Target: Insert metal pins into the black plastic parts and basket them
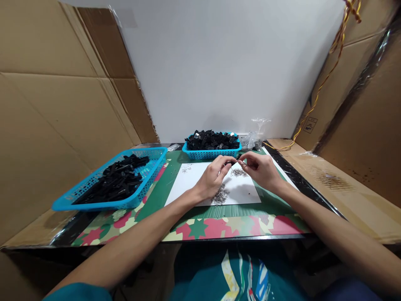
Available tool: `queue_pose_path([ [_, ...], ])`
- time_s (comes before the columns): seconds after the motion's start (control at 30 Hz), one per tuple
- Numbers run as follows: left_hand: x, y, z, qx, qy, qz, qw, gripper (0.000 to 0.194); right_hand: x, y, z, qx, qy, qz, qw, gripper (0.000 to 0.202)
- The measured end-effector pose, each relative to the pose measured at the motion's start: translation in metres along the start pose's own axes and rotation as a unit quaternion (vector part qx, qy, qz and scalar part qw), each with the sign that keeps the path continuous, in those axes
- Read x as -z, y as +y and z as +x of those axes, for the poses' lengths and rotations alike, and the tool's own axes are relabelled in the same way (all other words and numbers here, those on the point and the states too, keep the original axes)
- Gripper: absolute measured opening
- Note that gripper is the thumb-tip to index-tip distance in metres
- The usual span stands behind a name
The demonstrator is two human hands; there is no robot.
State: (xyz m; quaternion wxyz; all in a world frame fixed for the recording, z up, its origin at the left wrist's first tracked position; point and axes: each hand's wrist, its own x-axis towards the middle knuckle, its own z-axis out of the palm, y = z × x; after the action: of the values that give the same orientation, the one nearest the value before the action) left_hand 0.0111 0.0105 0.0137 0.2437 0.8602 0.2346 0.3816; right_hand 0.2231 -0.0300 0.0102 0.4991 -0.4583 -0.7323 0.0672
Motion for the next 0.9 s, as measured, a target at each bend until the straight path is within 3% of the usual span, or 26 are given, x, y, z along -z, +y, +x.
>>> queue_pose_path([
  [0.13, -0.001, -0.002, 0.0, -0.006, 0.047, -0.02, 0.999, 0.024, 0.0, 0.0, -0.008, 0.061, 0.036, -0.068, 0.995, 0.02],
  [0.27, -0.003, -0.004, -0.002, -0.073, 0.069, 0.012, 0.995, 0.014, -0.003, 0.001, -0.012, 0.136, 0.029, -0.11, 0.984, 0.02],
  [0.5, -0.003, -0.008, -0.002, -0.164, 0.101, 0.032, 0.981, 0.011, -0.004, 0.002, -0.009, 0.317, 0.082, -0.147, 0.934, 0.013],
  [0.9, 0.0, -0.005, -0.001, -0.173, 0.132, 0.037, 0.975, 0.018, 0.005, -0.008, -0.005, 0.343, 0.068, -0.167, 0.922, 0.019],
])
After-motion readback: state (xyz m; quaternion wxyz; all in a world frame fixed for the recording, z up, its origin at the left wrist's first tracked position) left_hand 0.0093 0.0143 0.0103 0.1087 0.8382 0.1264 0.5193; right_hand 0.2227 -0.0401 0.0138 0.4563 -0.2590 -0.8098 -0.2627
